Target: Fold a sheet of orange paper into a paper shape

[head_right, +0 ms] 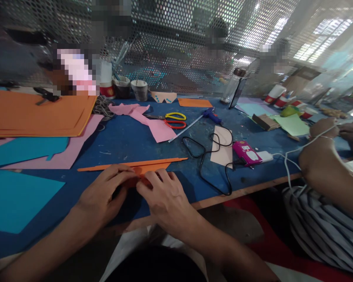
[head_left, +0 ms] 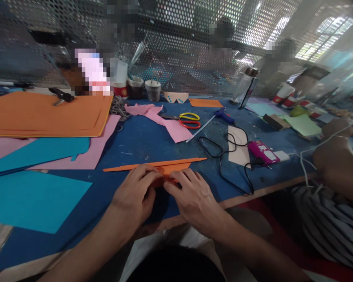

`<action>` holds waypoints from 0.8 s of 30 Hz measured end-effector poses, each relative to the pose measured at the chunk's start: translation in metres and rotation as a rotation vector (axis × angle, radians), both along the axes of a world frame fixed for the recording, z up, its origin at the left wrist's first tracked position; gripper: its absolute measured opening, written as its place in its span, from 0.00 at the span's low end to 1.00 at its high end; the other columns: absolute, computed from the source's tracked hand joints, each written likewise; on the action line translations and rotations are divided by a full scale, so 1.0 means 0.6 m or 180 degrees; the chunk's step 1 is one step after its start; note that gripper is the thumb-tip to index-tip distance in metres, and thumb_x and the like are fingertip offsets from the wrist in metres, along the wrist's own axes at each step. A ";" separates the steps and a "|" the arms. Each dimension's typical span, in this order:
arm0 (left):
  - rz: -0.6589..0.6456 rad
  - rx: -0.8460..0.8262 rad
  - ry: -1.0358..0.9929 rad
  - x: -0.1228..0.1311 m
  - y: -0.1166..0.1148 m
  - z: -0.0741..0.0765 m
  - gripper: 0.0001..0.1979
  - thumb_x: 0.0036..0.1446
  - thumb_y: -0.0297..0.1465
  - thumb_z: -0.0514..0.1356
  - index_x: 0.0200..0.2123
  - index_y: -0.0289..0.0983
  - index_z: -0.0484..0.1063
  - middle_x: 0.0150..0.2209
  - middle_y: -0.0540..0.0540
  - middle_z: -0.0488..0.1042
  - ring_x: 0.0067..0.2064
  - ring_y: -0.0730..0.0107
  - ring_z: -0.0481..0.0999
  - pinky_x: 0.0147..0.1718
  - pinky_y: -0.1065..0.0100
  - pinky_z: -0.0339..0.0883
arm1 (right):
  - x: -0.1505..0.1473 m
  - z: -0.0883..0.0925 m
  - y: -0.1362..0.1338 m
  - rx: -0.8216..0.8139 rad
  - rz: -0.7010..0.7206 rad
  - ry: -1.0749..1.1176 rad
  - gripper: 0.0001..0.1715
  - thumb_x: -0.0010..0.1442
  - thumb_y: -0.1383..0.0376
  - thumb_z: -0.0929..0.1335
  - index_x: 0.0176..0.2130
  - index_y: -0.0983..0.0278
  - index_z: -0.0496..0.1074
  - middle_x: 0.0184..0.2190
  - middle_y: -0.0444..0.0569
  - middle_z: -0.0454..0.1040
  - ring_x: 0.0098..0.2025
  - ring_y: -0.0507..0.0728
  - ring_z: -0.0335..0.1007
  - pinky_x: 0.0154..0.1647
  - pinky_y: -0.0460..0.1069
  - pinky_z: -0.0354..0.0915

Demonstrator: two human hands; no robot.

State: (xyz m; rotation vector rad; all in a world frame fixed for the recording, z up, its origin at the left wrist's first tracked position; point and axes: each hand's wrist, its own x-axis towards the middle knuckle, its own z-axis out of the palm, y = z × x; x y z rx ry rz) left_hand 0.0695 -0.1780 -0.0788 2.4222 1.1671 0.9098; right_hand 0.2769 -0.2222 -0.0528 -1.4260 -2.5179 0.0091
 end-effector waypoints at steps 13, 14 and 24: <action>-0.0034 0.0155 0.0000 0.002 0.006 -0.001 0.16 0.63 0.19 0.53 0.48 0.40 0.73 0.50 0.44 0.74 0.51 0.62 0.77 0.54 0.57 0.75 | 0.003 0.002 -0.003 0.0069 0.0092 -0.0139 0.18 0.73 0.70 0.65 0.59 0.58 0.70 0.55 0.50 0.73 0.52 0.61 0.65 0.46 0.57 0.66; -0.0025 0.0153 -0.0015 0.002 0.005 0.000 0.16 0.63 0.19 0.53 0.48 0.40 0.73 0.50 0.44 0.74 0.51 0.62 0.77 0.54 0.57 0.75 | 0.003 0.001 -0.003 0.0064 0.0095 -0.0127 0.18 0.73 0.70 0.65 0.60 0.58 0.70 0.55 0.50 0.73 0.52 0.61 0.65 0.47 0.57 0.66; 0.0043 0.0027 -0.0017 0.002 0.004 0.005 0.13 0.66 0.22 0.53 0.46 0.40 0.74 0.49 0.44 0.75 0.50 0.61 0.77 0.53 0.55 0.75 | 0.002 0.013 -0.009 0.0104 0.0176 -0.0330 0.18 0.72 0.68 0.67 0.60 0.60 0.69 0.54 0.52 0.73 0.51 0.62 0.66 0.45 0.58 0.68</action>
